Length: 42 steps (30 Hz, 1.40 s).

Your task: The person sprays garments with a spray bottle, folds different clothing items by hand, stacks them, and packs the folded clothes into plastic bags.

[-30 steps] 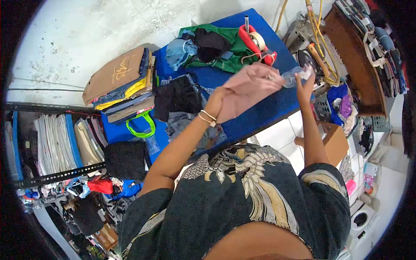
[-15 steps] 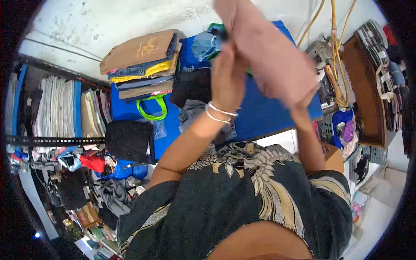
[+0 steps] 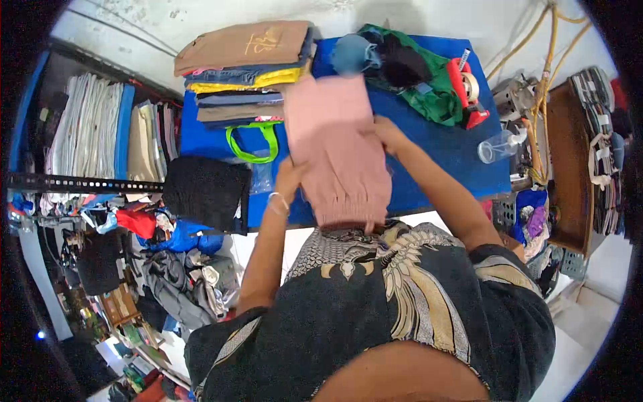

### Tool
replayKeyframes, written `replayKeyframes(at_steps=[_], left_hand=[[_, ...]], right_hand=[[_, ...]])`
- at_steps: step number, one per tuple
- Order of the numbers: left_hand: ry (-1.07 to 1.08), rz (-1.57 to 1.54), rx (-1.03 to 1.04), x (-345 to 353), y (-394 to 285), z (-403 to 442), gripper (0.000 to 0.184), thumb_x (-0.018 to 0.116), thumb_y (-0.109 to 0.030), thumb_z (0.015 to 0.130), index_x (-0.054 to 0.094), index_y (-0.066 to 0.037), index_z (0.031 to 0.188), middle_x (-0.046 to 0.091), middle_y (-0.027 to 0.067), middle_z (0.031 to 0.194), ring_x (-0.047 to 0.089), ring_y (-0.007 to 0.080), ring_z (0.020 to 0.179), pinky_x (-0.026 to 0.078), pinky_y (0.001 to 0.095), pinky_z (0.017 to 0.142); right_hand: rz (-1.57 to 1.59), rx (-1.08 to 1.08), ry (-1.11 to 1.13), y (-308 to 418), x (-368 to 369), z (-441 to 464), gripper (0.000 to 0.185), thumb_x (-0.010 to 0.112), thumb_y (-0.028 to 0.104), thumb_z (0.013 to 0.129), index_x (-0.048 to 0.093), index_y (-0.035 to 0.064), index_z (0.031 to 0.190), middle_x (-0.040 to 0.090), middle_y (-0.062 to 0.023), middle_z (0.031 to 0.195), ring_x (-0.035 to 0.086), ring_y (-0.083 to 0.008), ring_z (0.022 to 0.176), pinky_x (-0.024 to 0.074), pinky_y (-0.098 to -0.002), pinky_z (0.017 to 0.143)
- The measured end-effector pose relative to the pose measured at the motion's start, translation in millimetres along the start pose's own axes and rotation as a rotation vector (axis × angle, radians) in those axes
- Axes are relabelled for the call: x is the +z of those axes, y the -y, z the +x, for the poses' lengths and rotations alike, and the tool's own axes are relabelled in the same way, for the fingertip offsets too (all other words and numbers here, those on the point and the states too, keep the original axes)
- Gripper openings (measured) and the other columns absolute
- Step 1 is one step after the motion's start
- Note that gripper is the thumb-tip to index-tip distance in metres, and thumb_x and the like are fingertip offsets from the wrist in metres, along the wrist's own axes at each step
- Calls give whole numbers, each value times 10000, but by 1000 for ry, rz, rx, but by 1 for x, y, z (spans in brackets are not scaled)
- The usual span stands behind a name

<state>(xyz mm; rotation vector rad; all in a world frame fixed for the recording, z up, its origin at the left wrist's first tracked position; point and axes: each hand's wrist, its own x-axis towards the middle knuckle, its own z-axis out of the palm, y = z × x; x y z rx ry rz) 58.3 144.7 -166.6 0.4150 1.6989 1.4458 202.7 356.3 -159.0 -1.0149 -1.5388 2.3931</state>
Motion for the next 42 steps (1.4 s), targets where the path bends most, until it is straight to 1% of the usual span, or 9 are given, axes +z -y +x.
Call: replayKeyframes(at_steps=[9,11,14,23,30,34,36,39,42], left_hand=[[-288,444,174,9,1,-3,434,590,-44,725,448,28,1130,585,157,999,560,258,924,436,321,799],[-441,843,722,25,-31,7,524,591,-116,731,401,-15,1208,462,198,1194,439,333,1106,359,379,913],[-323,1306,829,46,-47,22,575,588,-195,744,372,-55,1258,286,178,1345,303,362,1207,273,412,983],[-196,428,454,35,25,44,820,665,-191,708,176,-49,1352,182,278,1356,230,404,1241,262,399,999],[-164,407,639,98,24,62,802,650,-177,716,176,-27,1344,195,230,1376,218,372,1260,242,382,1015],[-167,523,327,134,-6,52,811,662,-153,685,198,-25,1337,174,246,1373,185,390,1267,197,414,1029],[-565,1037,357,152,-43,38,794,669,-148,669,244,-66,1335,190,219,1377,147,390,1277,169,541,999],[-445,1203,562,161,-52,55,742,634,-271,709,269,-112,1335,199,146,1397,116,365,1294,139,600,974],[-263,1315,589,158,-18,89,697,510,-434,783,247,-117,1346,204,110,1406,137,299,1306,123,572,995]], right_hand=[[-273,-263,-241,-65,-15,16,488,660,172,675,487,-47,1075,584,-136,937,560,-245,883,442,-320,779],[-474,-295,-378,-51,-8,13,547,672,256,672,481,-54,1081,576,-152,946,554,-267,894,435,-325,791],[-707,-288,-683,-52,-9,26,664,671,407,674,464,-60,1097,559,-165,984,542,-252,911,421,-314,812],[281,157,-159,-57,2,17,762,592,543,717,467,-97,1111,546,-200,1053,560,-227,924,448,-328,783],[41,-1,-380,-7,-40,-22,630,566,464,769,500,-85,1070,596,-145,943,596,-199,785,475,-291,697],[-104,61,-316,-28,-98,1,577,560,435,784,517,-75,1050,604,-147,939,606,-231,801,477,-312,681],[-1003,-155,-500,-18,-114,15,502,578,387,771,542,-65,987,606,-150,889,593,-302,739,462,-342,654],[-1077,-1029,-1060,24,-120,43,476,599,368,739,511,-15,1008,590,-201,773,563,-362,685,446,-408,656],[-1147,-1047,-1116,48,-144,82,432,608,268,728,487,-1,1043,602,-214,804,566,-409,737,442,-457,660]])
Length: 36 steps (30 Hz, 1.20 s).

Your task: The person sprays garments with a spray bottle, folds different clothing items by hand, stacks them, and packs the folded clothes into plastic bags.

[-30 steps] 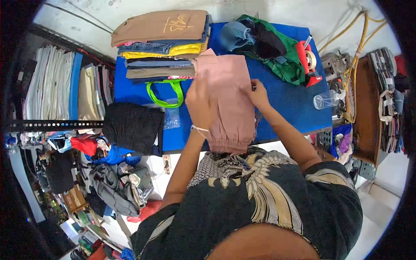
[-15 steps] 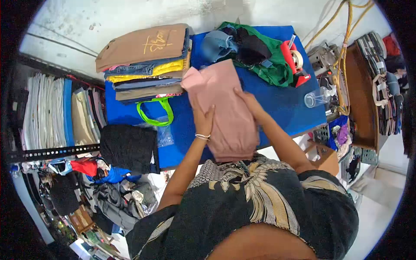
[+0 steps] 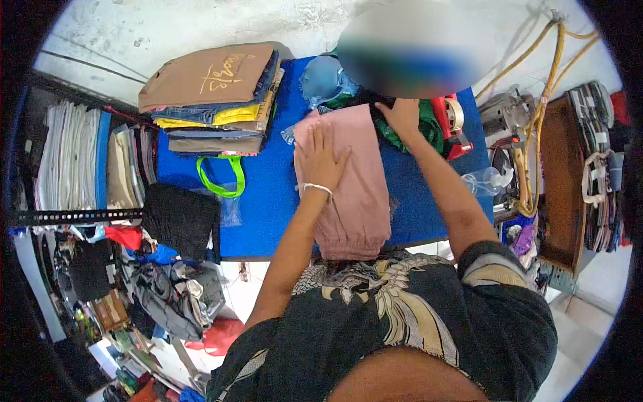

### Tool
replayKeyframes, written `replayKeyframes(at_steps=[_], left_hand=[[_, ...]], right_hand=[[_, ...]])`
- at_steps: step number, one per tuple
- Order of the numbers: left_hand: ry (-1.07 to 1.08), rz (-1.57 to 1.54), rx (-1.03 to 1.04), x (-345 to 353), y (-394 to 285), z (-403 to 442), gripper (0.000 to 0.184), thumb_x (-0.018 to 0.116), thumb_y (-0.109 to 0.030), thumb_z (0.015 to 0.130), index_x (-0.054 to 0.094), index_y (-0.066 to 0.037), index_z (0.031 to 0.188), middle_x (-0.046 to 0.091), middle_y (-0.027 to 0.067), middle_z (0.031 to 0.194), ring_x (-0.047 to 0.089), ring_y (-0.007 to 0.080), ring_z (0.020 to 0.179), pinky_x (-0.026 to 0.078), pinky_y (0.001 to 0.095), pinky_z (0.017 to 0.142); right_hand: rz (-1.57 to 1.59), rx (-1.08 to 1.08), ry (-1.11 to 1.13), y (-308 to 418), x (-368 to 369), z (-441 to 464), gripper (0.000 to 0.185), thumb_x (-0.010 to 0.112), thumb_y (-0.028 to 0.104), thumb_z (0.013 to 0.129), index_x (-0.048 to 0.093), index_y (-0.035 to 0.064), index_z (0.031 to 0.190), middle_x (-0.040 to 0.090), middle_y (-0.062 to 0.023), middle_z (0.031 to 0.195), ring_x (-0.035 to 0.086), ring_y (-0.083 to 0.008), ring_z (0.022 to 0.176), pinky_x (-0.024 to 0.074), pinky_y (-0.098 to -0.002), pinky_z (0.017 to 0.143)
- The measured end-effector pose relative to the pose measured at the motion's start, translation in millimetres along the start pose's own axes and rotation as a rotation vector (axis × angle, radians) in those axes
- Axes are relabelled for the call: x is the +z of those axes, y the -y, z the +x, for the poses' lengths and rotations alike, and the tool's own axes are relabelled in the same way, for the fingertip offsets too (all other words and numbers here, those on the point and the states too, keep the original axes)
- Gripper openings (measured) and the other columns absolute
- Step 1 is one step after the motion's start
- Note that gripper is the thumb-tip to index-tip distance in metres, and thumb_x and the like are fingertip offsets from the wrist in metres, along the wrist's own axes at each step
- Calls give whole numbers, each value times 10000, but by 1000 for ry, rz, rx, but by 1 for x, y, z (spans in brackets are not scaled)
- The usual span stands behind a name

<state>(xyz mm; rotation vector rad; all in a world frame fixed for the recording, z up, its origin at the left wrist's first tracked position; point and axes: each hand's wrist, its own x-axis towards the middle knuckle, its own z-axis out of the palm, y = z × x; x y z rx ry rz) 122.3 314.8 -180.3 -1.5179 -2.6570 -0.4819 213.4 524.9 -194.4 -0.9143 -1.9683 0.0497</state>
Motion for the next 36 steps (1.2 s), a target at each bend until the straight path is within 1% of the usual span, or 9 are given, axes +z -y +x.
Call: replayKeyframes(at_steps=[2,14,18,24,28,29,32,34,36], left_hand=[[7,7,-3,9,7,4,679,457,-457,807,238,-113,1351,215,109,1403,175,268,1301,119,565,999],[-469,-1068,-138,-83,-33,44,675,662,-140,732,305,18,1282,345,152,1319,322,251,1229,210,392,1008],[-327,-1102,25,-118,-23,61,751,559,-413,793,222,-14,1333,266,131,1368,228,245,1273,157,356,1029],[-11,-1352,273,-146,-23,57,971,463,-680,711,136,-40,1365,180,116,1405,163,221,1294,141,309,1038],[-18,-995,572,-145,-23,28,824,484,-535,786,197,2,1342,309,152,1342,343,235,1211,299,294,973],[206,-1342,616,-142,-17,19,793,483,-503,798,203,2,1340,331,172,1323,383,244,1182,329,314,956],[324,-926,367,-148,-30,-37,851,427,-600,783,190,-5,1343,348,232,1296,450,311,1122,361,403,940],[775,-2602,501,-149,-36,-89,977,347,-731,708,170,-13,1348,327,247,1304,432,374,1122,344,460,944],[751,-2589,210,-134,-10,-115,1025,298,-768,668,152,-18,1352,311,239,1317,416,401,1127,330,481,948]], right_hand=[[23,407,556,-41,32,10,386,600,223,728,516,1,1033,598,-232,845,562,-422,798,444,-451,707],[1078,420,549,66,-154,165,277,471,112,853,525,52,1118,589,-64,950,580,-175,789,525,-324,564],[1106,55,377,84,-169,170,267,471,123,853,533,38,1098,590,-85,960,589,-196,813,519,-322,564],[1594,264,473,150,-239,196,264,612,251,789,563,57,962,605,-42,838,584,-147,706,473,-257,538],[1596,323,475,173,-257,191,276,630,254,777,557,64,963,599,-28,824,563,-137,673,438,-251,516],[1584,372,485,176,-254,186,279,635,255,774,556,65,963,597,-24,821,558,-134,665,429,-249,511],[1539,583,549,181,-226,152,290,649,257,765,552,71,964,593,-14,811,543,-127,640,403,-244,494],[1499,721,611,174,-201,117,291,645,239,769,548,82,993,588,-14,833,538,-133,654,395,-263,499],[1510,830,682,142,-159,70,300,628,184,773,539,94,1045,585,-27,896,546,-160,714,413,-293,545]])
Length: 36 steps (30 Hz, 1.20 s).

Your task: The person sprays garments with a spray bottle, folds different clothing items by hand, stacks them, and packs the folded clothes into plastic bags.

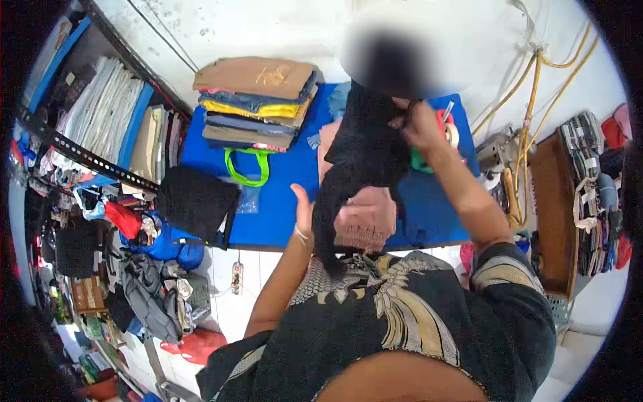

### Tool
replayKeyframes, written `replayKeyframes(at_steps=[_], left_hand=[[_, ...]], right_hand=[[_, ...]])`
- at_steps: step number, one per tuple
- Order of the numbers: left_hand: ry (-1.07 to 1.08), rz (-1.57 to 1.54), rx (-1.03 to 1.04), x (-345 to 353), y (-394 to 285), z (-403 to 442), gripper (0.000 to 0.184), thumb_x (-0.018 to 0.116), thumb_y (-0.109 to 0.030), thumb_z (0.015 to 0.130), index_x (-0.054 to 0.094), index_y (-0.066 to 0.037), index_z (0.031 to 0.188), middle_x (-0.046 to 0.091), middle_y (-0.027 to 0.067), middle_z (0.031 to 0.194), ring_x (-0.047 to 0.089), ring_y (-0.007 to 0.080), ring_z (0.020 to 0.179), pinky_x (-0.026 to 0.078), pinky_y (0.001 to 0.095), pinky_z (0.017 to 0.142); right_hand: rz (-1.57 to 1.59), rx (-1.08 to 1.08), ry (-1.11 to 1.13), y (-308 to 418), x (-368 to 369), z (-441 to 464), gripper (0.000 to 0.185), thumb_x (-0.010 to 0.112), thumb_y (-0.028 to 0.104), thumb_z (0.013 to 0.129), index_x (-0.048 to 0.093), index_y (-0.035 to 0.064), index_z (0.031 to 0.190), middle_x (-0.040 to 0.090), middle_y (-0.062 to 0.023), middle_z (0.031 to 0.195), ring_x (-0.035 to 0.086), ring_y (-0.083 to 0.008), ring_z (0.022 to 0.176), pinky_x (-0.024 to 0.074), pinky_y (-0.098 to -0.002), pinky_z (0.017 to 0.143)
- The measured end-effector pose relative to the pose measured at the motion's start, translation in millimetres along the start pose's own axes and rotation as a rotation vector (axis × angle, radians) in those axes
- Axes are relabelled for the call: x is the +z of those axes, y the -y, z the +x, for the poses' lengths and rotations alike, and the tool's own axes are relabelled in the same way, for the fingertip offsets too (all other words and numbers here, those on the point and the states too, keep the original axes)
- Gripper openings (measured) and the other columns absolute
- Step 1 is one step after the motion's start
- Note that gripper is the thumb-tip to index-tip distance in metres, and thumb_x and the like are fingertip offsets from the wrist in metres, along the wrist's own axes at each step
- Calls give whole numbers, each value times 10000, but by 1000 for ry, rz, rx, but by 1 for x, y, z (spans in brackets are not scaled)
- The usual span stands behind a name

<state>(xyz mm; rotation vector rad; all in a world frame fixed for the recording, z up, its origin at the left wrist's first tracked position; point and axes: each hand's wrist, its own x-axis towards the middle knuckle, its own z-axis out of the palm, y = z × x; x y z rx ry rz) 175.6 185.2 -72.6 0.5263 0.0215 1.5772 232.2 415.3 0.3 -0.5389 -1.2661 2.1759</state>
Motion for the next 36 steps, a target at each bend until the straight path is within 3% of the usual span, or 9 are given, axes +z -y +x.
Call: replayKeyframes(at_steps=[1,4,5,13,22,24,25,31,36], left_hand=[[-193,7,-43,-16,-3,-19,1075,249,-805,629,133,-23,1357,295,231,1331,399,428,1132,317,501,951],[-668,507,-278,-64,-4,-65,530,483,-398,854,388,-38,1230,513,134,1137,552,252,972,479,389,779],[-745,350,-272,-64,-4,-73,312,525,-130,843,455,-3,1119,570,83,972,585,196,866,510,308,680],[-867,922,-646,-39,-40,-110,150,518,-168,814,563,-44,887,584,40,696,580,169,648,449,245,573],[-819,475,-336,-9,-41,42,304,473,-311,880,562,-21,888,615,126,833,619,225,773,475,342,556],[-800,1429,-701,-54,-27,62,443,488,-319,867,488,94,1027,610,201,875,630,266,747,497,372,535],[-643,2238,-515,-55,-25,59,449,467,-327,874,523,117,913,619,200,824,631,253,621,492,350,487],[-816,848,-773,-113,-27,45,741,374,-558,838,296,74,1218,566,279,980,601,359,848,501,448,628],[-718,492,-377,-109,-47,73,1031,322,-747,707,97,60,1308,350,280,1268,442,357,1125,393,473,893]], right_hand=[[47,41,13,-43,-34,12,314,619,147,770,533,96,1068,586,-37,933,553,-178,752,432,-302,580],[-450,-264,199,-142,-119,19,327,579,54,754,520,62,1076,581,-60,1007,564,-203,854,468,-332,683],[-210,-18,26,-148,-127,13,353,549,-7,744,511,53,1090,574,-73,1007,557,-228,886,473,-369,724],[-136,208,-103,-130,-161,23,354,520,-69,745,501,16,1088,566,-91,1011,547,-224,920,461,-373,780],[-32,114,-57,-133,-148,37,358,469,-68,766,502,39,1106,570,-60,1000,557,-196,895,481,-346,738],[-109,140,-108,-118,-130,26,355,474,-64,767,505,43,1104,574,-56,993,560,-192,887,483,-344,732],[-181,165,-163,-110,-125,25,352,479,-60,768,507,46,1103,578,-51,986,563,-189,878,484,-342,726],[-147,127,-194,-99,-110,43,504,364,-133,688,495,34,1144,577,-88,932,547,-192,768,451,-286,650],[-519,-280,-11,-52,-69,60,370,443,-104,729,559,23,1058,599,-63,975,571,-159,892,446,-286,788]])
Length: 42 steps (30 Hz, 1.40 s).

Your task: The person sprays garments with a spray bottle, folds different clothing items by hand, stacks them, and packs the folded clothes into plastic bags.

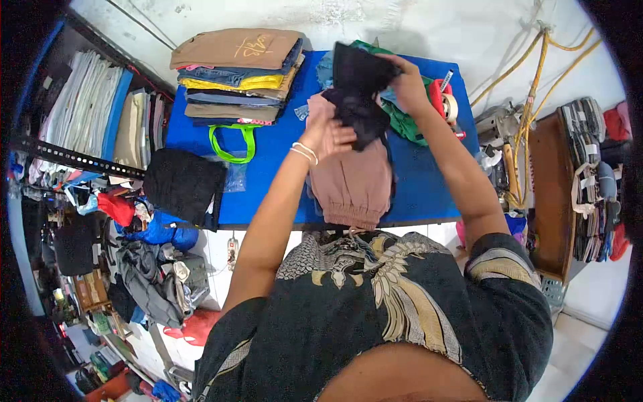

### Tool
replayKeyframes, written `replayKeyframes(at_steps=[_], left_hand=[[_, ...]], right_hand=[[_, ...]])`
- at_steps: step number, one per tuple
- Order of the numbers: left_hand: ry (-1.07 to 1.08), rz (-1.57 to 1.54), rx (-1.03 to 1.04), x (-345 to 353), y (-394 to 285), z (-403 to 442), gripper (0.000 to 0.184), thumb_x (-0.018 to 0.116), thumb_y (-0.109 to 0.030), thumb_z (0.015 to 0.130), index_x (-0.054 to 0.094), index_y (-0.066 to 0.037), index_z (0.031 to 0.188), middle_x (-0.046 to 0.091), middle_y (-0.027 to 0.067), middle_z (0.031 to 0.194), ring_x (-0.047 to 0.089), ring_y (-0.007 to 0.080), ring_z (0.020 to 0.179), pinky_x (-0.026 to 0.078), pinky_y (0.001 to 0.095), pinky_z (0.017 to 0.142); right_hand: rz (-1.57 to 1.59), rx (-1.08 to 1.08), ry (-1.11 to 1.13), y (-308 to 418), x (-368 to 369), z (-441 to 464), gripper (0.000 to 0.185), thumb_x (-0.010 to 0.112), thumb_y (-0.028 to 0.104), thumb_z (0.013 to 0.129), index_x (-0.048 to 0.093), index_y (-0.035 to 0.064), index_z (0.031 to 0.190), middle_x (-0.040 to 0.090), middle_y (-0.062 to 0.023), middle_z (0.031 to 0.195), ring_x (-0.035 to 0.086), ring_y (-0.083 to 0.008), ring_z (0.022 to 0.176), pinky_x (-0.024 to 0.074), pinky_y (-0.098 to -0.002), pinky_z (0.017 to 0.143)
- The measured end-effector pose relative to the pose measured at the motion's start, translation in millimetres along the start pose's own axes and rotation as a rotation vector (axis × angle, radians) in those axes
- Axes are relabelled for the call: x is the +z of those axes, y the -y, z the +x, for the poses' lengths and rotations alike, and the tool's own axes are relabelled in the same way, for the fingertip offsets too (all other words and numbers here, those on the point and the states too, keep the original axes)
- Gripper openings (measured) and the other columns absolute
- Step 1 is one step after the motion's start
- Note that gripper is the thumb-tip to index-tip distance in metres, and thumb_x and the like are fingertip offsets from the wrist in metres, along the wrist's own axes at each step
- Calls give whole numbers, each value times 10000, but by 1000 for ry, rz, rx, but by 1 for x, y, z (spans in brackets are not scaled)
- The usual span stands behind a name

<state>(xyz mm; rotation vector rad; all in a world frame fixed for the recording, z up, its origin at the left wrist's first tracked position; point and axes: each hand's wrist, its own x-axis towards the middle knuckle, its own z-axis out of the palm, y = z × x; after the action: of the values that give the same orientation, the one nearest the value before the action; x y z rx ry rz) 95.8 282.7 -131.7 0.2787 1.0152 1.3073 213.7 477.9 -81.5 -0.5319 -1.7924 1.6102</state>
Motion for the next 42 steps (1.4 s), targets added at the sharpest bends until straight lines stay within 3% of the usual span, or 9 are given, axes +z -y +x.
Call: replayKeyframes(at_steps=[5,10,12,15,22,27,32,35,42], left_hand=[[239,-346,87,-25,-24,-13,938,306,-765,690,352,-22,1260,398,184,1277,440,301,1139,360,419,945],[-138,403,242,-21,16,-27,618,540,-462,798,435,-6,1201,503,132,1169,487,217,1063,368,333,906],[-270,576,291,-27,37,-17,491,654,-256,761,486,17,1133,553,114,1072,513,184,988,385,297,862],[-225,607,354,-21,48,-17,463,683,-185,730,506,28,1101,584,102,996,533,167,926,408,280,825],[-301,410,707,-16,65,3,387,568,63,744,480,38,1120,579,84,1026,551,159,909,420,277,815],[-422,376,877,-7,45,9,442,581,64,720,457,35,1144,544,131,1087,524,218,996,393,290,867],[-1086,1125,695,27,37,-12,640,661,-63,673,352,14,1228,371,216,1253,350,373,1170,311,394,950],[-932,1510,883,58,41,-20,654,596,-308,743,329,-49,1281,283,180,1338,265,350,1236,204,516,973],[-871,1568,610,38,73,-2,814,629,-416,683,235,-179,1355,136,183,1407,159,347,1289,113,631,947]], right_hand=[[-207,-518,660,37,24,-35,486,433,-120,573,636,82,966,595,-104,1056,483,-254,1109,333,-376,967],[-546,-516,1119,-2,30,-122,343,488,-19,613,614,110,905,570,-47,1112,401,-254,1189,273,-431,1000],[-299,-200,931,-5,25,-129,279,503,-2,627,600,72,878,578,-74,1076,466,-251,1108,337,-372,954],[-558,-139,-80,-22,20,-123,166,519,60,714,585,37,865,594,-130,972,538,-288,953,419,-348,796],[-376,399,40,-13,26,-106,406,569,365,809,543,13,1010,566,-141,892,531,-240,814,416,-318,750],[-287,-15,-40,-16,40,-71,449,644,306,751,510,-21,1028,578,-198,932,572,-270,866,427,-331,781],[-667,87,45,-84,19,-17,423,679,269,710,541,16,1018,586,-155,975,571,-247,864,452,-332,742],[-722,-399,-5,-73,26,25,280,618,96,650,573,48,922,545,-138,1001,501,-295,961,418,-415,779],[-1346,-624,502,-142,23,102,188,599,104,613,601,93,800,423,-72,1240,394,-309,1107,410,-440,807]])
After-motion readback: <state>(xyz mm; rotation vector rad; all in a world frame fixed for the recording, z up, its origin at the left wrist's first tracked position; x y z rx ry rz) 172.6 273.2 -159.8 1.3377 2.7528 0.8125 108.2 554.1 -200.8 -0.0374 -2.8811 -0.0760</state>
